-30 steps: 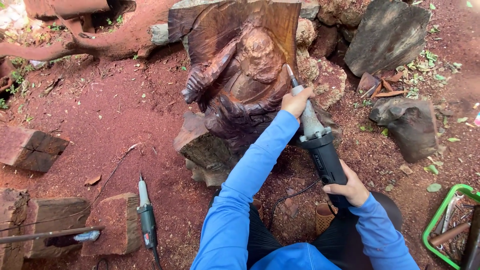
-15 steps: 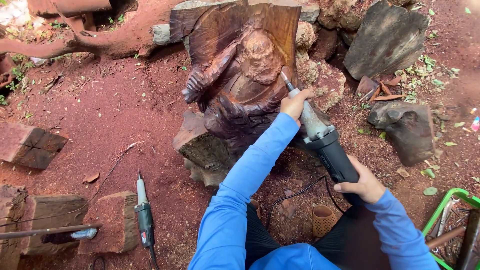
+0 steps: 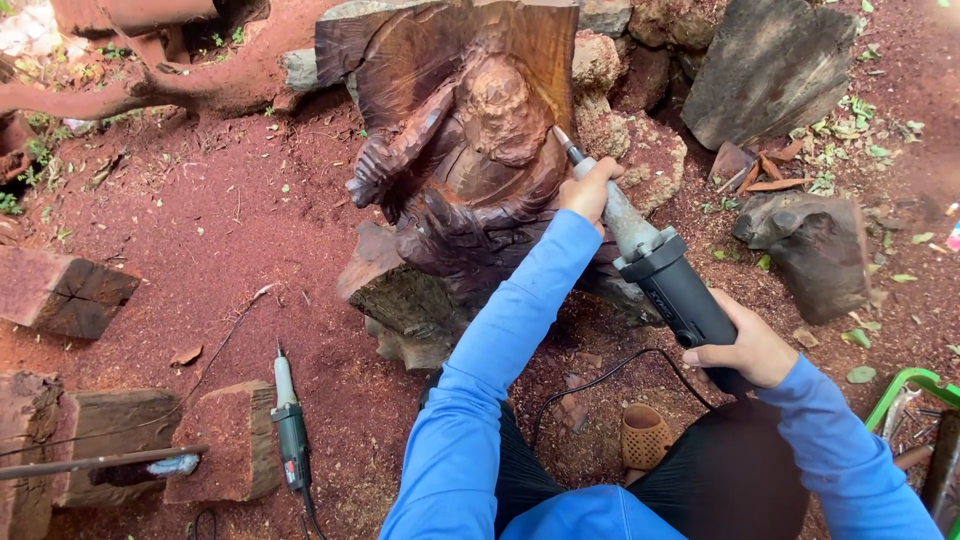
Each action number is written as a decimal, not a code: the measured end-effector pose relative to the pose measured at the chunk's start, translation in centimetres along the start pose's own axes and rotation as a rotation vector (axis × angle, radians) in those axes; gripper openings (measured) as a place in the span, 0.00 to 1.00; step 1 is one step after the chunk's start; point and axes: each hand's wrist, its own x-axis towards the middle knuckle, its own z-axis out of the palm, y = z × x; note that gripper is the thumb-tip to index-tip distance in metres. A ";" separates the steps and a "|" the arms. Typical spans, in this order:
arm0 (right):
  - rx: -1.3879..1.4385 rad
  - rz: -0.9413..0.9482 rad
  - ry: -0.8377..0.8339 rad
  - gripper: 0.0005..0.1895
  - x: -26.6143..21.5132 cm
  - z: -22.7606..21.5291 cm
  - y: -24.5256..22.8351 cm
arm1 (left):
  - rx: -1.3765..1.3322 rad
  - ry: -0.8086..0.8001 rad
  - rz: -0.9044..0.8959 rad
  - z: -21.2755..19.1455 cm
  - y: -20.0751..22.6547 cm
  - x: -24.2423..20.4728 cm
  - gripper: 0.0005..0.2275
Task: Using a rotary power tool to carve and refine details on a wooden sculpture
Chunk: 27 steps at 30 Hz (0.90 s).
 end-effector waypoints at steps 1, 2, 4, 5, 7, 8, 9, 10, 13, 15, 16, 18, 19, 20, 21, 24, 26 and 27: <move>0.004 -0.001 -0.002 0.44 0.1 -0.3 0.2 | 0.004 0.002 0.001 -0.1 -0.2 -0.1 0.26; -0.013 -0.013 0.000 0.43 0.1 -0.5 0.4 | -0.001 -0.001 0.002 -0.2 -0.3 -0.3 0.23; -0.027 -0.026 -0.002 0.43 0.3 -0.7 0.0 | -0.003 0.001 0.004 -0.3 -0.6 0.2 0.20; -0.124 -0.004 0.026 0.45 0.2 -0.7 -0.4 | -0.095 -0.011 0.003 -0.3 -1.0 0.6 0.17; -0.219 0.021 0.053 0.47 0.4 -1.3 -0.5 | -0.186 -0.022 0.000 -0.3 -1.1 0.6 0.15; -0.316 -0.001 0.062 0.49 0.7 -1.7 -0.2 | -0.169 -0.021 -0.032 -0.4 -0.7 0.2 0.18; -0.416 -0.025 0.071 0.51 1.0 -2.3 0.0 | -0.156 -0.022 -0.062 -0.4 -0.2 -0.2 0.21; -0.419 -0.024 0.072 0.51 0.7 -2.2 -0.6 | -0.159 -0.024 -0.063 -0.3 -0.3 -0.2 0.21; -0.293 0.052 0.035 0.49 0.2 -2.1 -2.5 | -0.157 0.002 -0.046 0.0 -0.1 -0.2 0.18; -0.164 0.092 0.015 0.53 -0.1 -2.0 -3.3 | -0.127 0.037 -0.016 0.2 -0.1 -0.2 0.18; -0.171 0.091 0.014 0.53 0.0 -2.3 -3.2 | -0.133 0.037 -0.015 0.4 -0.2 0.1 0.18; -0.276 0.032 0.028 0.52 0.3 -2.8 -2.8 | -0.112 0.064 -0.015 0.6 -0.5 0.7 0.21; -0.280 0.033 0.025 0.52 0.3 -2.7 -2.9 | -0.116 0.066 -0.015 0.6 -0.5 0.7 0.21; -0.221 0.056 0.022 0.51 0.3 -2.6 -3.0 | -0.129 0.062 -0.011 0.7 -0.5 0.8 0.20; -0.161 0.079 0.021 0.51 0.2 -2.5 -3.1 | -0.140 0.057 -0.007 0.8 -0.5 0.8 0.19; -0.228 0.031 0.005 0.53 0.8 -3.3 -2.2 | -0.111 0.077 -0.004 0.9 -0.2 0.5 0.19; -0.235 0.012 -0.010 0.53 0.9 -3.4 -2.3 | -0.107 0.083 -0.001 1.0 0.0 0.3 0.20; -0.241 -0.006 -0.022 0.54 1.0 -3.5 -2.2 | -0.101 0.087 -0.001 1.1 0.0 0.2 0.20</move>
